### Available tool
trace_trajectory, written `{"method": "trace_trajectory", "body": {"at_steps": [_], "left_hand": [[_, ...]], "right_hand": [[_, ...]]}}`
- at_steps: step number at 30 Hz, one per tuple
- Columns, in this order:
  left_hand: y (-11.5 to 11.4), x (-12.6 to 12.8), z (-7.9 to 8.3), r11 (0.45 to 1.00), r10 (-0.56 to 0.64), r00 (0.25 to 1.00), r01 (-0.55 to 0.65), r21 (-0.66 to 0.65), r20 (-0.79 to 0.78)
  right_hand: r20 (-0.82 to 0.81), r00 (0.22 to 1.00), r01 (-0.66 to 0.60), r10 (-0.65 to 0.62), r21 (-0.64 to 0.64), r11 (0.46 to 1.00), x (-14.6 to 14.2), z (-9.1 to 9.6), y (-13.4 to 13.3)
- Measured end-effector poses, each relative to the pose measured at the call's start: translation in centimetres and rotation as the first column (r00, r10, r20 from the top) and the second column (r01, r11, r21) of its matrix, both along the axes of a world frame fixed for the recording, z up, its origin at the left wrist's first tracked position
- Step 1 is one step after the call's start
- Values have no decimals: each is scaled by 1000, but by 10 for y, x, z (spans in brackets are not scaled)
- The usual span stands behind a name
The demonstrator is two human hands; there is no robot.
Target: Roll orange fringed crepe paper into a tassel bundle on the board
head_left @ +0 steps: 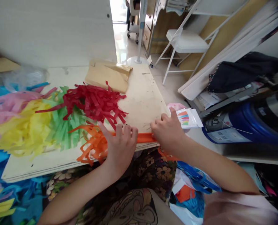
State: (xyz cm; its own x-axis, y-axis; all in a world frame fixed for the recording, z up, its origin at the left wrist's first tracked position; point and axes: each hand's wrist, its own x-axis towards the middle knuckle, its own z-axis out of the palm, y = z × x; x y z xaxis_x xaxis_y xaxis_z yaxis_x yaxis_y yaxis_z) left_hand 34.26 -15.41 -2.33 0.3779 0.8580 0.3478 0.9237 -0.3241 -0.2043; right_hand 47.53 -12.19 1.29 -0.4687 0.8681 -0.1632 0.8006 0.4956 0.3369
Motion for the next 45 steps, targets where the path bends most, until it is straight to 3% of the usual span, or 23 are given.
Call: {"method": "trace_trajectory", "body": {"at_steps": [5,8,12,17,24,30,38,45], "left_hand": [[-1,-3,-7,975,-199,980,200,102,-18],[-6,-11,-9,969,-226,974,225,106,0],[-19,-21,-9,975,-221,973,221,8,61],[-34,-21,-12,974,-171,974,190,-125,148],[-42,-20,-22,958,-153,985,167,-233,75],[-44,-18,-26,966,-143,987,155,-206,69],[-43,-20,-36,968,-194,979,200,-149,55],[-45,-13,-29,979,-154,987,159,-129,52]], "right_hand": [[-45,997,-57,62,108,993,-22,-11,-19],[-32,998,-39,47,211,977,-21,-23,-34],[-34,999,26,-16,339,940,-21,-40,-60],[-107,987,144,-119,276,950,-35,-52,-75],[-191,962,228,-194,178,957,-45,-51,-71],[-123,978,192,-167,238,952,-35,-48,-69],[-152,973,214,-176,285,934,-2,-48,-66],[-229,966,191,-119,323,927,11,-58,-65]]}}
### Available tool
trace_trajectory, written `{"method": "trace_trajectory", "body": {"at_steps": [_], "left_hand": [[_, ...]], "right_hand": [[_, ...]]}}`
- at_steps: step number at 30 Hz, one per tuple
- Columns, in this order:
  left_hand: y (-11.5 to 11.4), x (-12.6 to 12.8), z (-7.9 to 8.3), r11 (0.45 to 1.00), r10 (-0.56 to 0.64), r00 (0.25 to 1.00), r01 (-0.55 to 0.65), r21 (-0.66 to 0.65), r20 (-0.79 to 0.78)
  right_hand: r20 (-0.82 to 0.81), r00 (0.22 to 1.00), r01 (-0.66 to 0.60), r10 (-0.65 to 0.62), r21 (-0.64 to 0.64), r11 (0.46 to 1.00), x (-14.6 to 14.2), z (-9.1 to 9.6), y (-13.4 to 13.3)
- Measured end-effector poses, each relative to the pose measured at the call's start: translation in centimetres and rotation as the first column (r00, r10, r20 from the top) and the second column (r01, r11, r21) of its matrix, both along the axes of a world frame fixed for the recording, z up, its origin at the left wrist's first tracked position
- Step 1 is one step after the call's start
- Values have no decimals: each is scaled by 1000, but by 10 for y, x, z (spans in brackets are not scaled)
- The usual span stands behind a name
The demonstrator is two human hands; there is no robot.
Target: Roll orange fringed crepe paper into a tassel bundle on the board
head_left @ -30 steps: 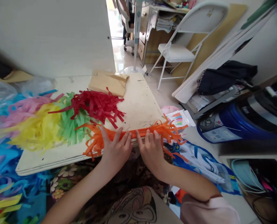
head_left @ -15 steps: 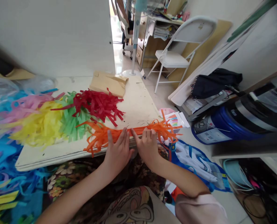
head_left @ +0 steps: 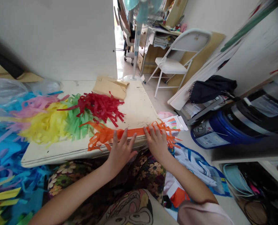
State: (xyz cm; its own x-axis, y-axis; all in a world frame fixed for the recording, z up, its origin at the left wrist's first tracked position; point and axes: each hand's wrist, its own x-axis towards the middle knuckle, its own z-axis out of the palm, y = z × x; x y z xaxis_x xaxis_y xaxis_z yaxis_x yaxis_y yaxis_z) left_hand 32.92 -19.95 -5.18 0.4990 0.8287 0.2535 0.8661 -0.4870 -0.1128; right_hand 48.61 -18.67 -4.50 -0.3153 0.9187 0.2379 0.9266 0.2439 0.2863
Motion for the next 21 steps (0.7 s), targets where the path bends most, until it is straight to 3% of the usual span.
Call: {"method": "trace_trajectory", "body": {"at_steps": [7,15,17,21], "left_hand": [[1,21,11,994,112,991,-112,2,68],[3,30,6,986,165,977,-165,-9,136],[4,30,8,991,132,982,-135,11,132],[9,31,8,996,-88,996,87,31,26]], "right_hand": [[-92,996,-8,7,-11,1000,5,-4,2],[-185,983,-10,-4,-76,997,7,-1,-2],[-196,981,-5,-8,-64,998,5,-2,-3],[-197,980,-11,0,-53,999,1,-4,-4]]}}
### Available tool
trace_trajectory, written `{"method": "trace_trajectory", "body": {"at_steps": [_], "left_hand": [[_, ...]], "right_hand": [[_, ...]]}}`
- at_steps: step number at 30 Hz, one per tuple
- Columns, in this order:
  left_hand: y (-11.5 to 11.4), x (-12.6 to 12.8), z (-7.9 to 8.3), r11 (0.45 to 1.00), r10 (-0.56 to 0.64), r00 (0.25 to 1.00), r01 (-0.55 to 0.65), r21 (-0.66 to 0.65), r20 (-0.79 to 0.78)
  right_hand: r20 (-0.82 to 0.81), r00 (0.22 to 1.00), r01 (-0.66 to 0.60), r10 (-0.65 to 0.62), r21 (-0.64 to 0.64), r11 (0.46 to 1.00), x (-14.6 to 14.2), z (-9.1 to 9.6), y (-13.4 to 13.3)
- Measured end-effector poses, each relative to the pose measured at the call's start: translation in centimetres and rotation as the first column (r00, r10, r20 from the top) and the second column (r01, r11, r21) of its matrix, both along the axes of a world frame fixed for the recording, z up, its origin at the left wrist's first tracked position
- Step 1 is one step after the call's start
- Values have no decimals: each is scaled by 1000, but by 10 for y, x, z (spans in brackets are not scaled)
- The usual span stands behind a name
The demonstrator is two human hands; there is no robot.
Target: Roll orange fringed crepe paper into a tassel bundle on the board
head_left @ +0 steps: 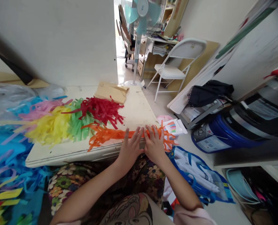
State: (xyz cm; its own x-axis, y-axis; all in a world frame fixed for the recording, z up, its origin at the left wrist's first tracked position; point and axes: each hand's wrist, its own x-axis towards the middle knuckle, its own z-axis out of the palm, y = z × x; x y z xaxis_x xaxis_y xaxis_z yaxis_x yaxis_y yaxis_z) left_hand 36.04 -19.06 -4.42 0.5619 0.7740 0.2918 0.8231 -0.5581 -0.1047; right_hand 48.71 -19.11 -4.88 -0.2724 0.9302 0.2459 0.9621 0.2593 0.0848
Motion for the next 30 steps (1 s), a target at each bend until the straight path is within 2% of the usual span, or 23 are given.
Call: {"method": "trace_trajectory", "body": {"at_steps": [2,5,12,17,20,24,27,30], "left_hand": [[3,-1,-4,998,-29,999,27,-60,-23],[5,-3,-13,994,36,999,-35,-104,5],[0,-11,-22,994,110,992,-111,1,61],[-1,-17,-21,987,119,992,-122,100,40],[-2,-19,-17,983,84,993,-96,156,85],[-2,-20,-13,983,29,988,-56,175,151],[1,-23,-11,992,-4,986,-18,129,168],[5,-27,-8,998,11,986,-22,62,165]], "right_hand": [[4,1000,-4,4,-3,1000,0,0,0],[14,1000,-8,8,-5,1000,1,1,0],[35,999,-1,0,27,1000,-3,3,-2],[51,999,-2,-8,189,982,-12,-4,-1],[77,994,-97,78,286,953,-16,-7,-1],[58,975,-224,217,252,941,-19,-6,2],[-8,969,-240,247,216,946,-19,-3,6],[-79,962,-246,261,163,955,-17,1,12]]}}
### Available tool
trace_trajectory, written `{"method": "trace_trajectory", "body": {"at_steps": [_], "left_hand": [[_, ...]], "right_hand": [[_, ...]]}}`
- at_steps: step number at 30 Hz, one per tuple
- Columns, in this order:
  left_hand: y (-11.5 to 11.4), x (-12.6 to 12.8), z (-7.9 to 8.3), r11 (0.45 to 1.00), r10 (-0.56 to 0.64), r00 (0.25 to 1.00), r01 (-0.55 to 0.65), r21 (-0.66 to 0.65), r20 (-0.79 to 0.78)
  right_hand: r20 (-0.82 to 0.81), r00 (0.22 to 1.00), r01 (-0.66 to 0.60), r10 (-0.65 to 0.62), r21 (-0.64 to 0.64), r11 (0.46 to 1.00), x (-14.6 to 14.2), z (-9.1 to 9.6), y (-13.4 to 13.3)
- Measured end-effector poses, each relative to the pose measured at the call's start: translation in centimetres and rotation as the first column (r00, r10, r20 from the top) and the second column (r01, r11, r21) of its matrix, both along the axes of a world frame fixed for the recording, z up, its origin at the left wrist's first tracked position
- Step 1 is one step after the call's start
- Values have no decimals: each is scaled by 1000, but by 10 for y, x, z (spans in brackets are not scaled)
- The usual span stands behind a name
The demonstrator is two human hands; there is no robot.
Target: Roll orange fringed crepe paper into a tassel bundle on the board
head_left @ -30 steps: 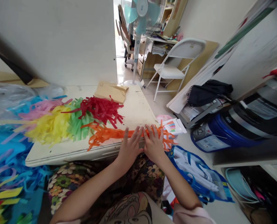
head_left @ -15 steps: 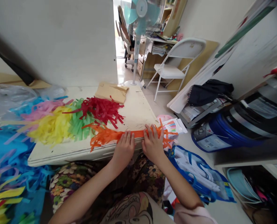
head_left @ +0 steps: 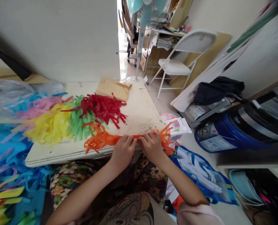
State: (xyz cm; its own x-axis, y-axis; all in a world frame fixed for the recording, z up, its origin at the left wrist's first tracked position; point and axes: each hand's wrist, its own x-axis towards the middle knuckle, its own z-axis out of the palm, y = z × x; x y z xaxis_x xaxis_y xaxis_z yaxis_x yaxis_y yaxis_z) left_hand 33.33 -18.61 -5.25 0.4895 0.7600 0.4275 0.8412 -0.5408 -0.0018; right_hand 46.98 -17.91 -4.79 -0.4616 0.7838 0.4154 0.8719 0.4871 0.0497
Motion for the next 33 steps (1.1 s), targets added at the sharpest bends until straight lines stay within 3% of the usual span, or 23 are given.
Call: {"method": "trace_trajectory", "body": {"at_steps": [9,17,24,29,33], "left_hand": [[6,-22,13,971,197,980,-197,-136,-8],[19,-28,34,869,244,961,-278,-409,-134],[29,-25,46,826,174,942,-297,-478,-286],[37,-26,49,835,41,946,-210,-509,-322],[40,-27,48,845,9,942,-187,-502,-336]], "right_hand": [[-16,999,-41,38,-189,981,13,15,15],[29,1000,6,4,-343,939,24,24,23],[181,982,129,-47,-476,870,22,37,32],[267,964,157,-1,-561,813,21,44,43],[355,934,184,40,-575,797,17,48,47]]}}
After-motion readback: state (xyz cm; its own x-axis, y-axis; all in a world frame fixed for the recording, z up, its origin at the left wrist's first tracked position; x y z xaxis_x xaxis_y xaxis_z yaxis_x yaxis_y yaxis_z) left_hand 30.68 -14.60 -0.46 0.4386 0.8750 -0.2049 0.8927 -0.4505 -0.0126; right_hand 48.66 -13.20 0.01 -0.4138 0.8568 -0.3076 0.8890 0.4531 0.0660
